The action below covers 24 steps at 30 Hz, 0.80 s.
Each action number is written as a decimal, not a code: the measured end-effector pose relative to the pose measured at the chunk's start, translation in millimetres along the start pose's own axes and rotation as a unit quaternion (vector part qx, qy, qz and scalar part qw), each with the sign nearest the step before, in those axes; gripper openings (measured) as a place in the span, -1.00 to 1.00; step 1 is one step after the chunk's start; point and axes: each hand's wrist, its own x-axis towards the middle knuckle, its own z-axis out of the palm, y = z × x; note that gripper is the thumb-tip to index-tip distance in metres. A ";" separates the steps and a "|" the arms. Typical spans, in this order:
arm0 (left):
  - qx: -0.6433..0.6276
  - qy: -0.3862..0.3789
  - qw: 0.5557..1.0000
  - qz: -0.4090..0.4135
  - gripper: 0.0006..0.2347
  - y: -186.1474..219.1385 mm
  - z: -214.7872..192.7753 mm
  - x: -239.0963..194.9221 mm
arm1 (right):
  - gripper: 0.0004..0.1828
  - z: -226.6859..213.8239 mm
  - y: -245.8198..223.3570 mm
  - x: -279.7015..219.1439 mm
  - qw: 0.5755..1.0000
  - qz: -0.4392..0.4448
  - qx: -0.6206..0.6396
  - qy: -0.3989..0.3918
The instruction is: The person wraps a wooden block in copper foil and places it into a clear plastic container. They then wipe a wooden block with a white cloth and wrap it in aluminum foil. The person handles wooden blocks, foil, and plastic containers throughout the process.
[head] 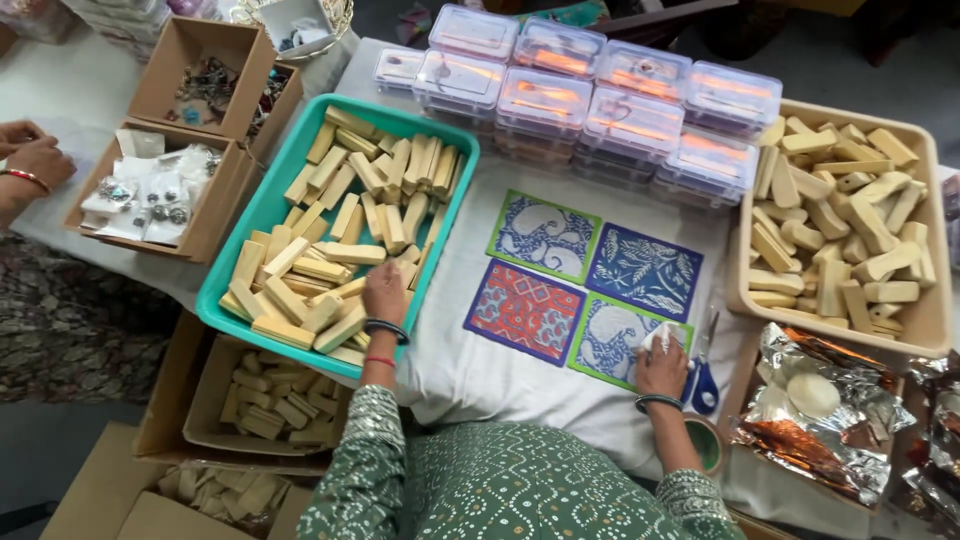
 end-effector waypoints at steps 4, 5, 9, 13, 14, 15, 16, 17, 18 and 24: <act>-0.034 0.007 0.999 -0.043 -0.80 -33.2 -25.0 43.2 | -0.49 -5.6 -5.9 0.7 1.000 0.017 -0.019 0.005; 0.010 0.001 0.999 -0.032 -0.80 -48.3 -23.6 55.8 | -0.48 -4.2 -8.0 0.0 0.999 0.022 -0.025 0.009; 0.201 -0.067 0.977 -0.005 -0.74 -24.6 -36.5 85.1 | -0.48 -11.3 -16.7 -6.8 0.999 0.033 -0.033 0.017; 0.326 -0.156 0.931 0.044 -0.66 -27.4 -34.0 102.2 | -0.44 -17.7 -22.7 -9.2 0.998 0.052 -0.016 0.011; 0.367 -0.186 0.910 0.055 -0.65 -27.9 -33.8 105.6 | -0.44 -16.6 -22.4 -9.7 0.999 0.044 -0.025 0.018; 0.408 -0.215 0.885 0.070 -0.63 -26.0 -30.5 111.2 | -0.44 -16.6 -21.2 -9.8 0.998 0.038 -0.034 0.026; 0.405 -0.219 0.884 0.080 -0.63 -39.1 -28.4 112.7 | -0.44 -18.6 -25.5 -9.0 0.998 0.049 -0.036 0.031; 0.438 -0.228 0.865 0.090 -0.65 -51.6 -23.6 115.7 | -0.44 -20.7 -28.7 -7.9 0.998 0.055 -0.037 0.023; 0.471 -0.235 0.844 0.100 -0.66 -63.8 -18.1 118.8 | -0.43 -22.9 -31.3 -6.7 0.997 0.062 -0.038 0.014; 0.422 -0.210 0.874 0.115 -0.63 -45.8 -28.9 120.7 | -0.57 -13.6 -3.3 3.0 0.998 0.016 -0.060 0.017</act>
